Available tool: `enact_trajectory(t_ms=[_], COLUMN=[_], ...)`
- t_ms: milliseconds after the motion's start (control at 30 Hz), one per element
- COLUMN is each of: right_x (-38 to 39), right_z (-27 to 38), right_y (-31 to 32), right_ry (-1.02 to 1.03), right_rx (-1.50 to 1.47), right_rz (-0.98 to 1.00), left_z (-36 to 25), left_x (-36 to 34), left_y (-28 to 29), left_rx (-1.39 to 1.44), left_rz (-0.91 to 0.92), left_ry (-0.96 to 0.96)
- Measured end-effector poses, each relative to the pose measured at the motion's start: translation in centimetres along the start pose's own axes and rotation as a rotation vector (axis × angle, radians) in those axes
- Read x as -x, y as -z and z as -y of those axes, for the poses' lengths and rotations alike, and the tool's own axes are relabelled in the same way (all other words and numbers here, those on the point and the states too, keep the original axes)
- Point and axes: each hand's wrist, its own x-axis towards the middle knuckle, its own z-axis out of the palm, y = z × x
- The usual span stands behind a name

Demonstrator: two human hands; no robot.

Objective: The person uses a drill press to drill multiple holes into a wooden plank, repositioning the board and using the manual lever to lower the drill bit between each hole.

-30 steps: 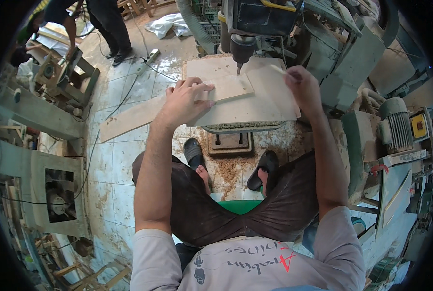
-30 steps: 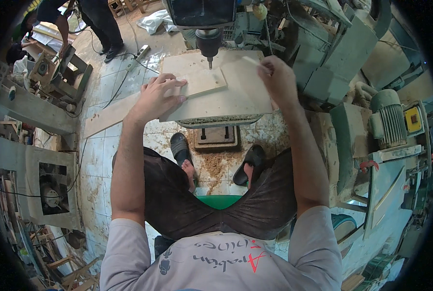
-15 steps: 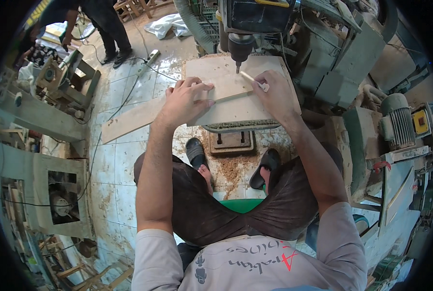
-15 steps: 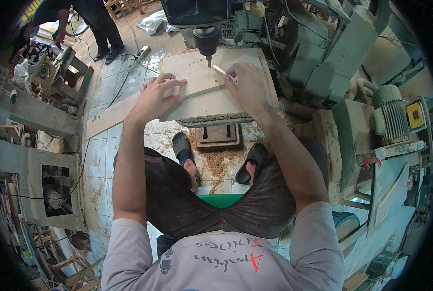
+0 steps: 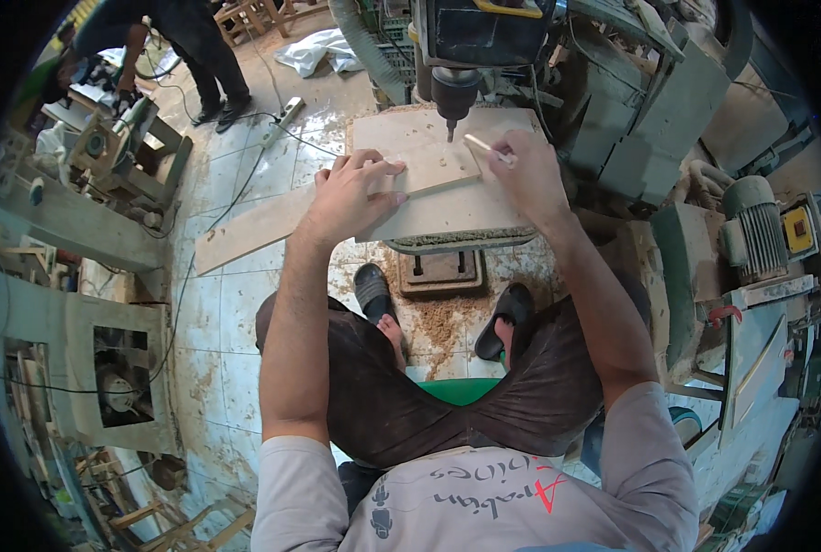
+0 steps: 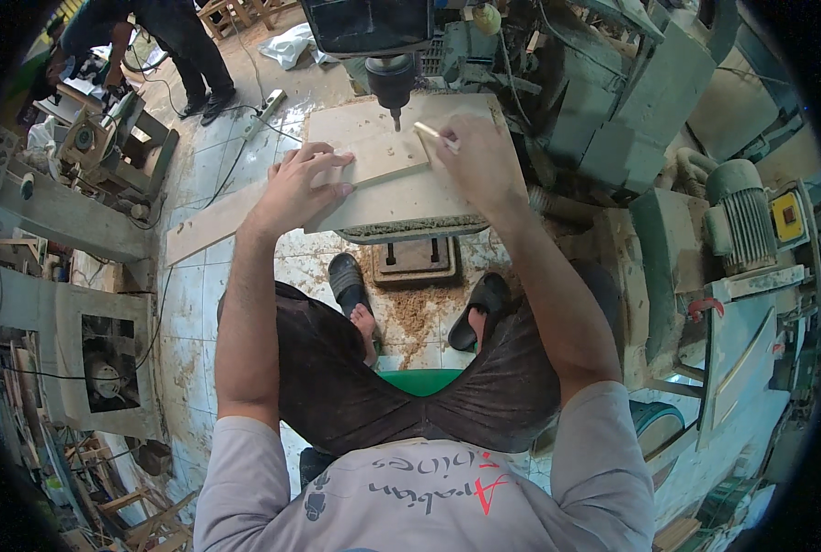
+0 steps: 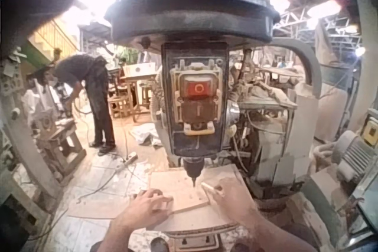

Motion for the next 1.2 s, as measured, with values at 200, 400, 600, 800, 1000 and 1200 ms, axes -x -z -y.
enact_trajectory(t_ms=[200, 400, 600, 800, 1000, 1200], right_x=[-0.1, 0.2, 0.5, 0.6, 0.8, 0.8], right_z=[-5.4, -8.0, -7.8, -1.0, 0.3, 0.6], right_y=[3.2, 3.9, 4.5, 4.3, 3.7, 7.5], right_ry=[-0.371, -0.549, -0.490, -0.149, -0.048, -0.036], right_rx=[-0.107, -0.010, 0.071, -0.420, -0.446, -0.266], right_rz=[-0.090, 0.194, 0.223, 0.116, 0.395, 0.286], left_z=[-0.1, -0.3, -0.3, -1.3, -3.2, 0.4], left_x=[0.1, 0.1, 0.4, 0.6, 0.8, 1.8], left_y=[0.0, 0.1, 0.1, 0.0, 0.0, 2.8], left_rx=[0.028, 0.029, 0.050, 0.017, -0.034, -0.095], left_rz=[0.012, 0.006, -0.015, -0.106, -0.236, -0.281], left_ry=[-0.021, -0.050, -0.076, -0.204, -0.309, -0.089])
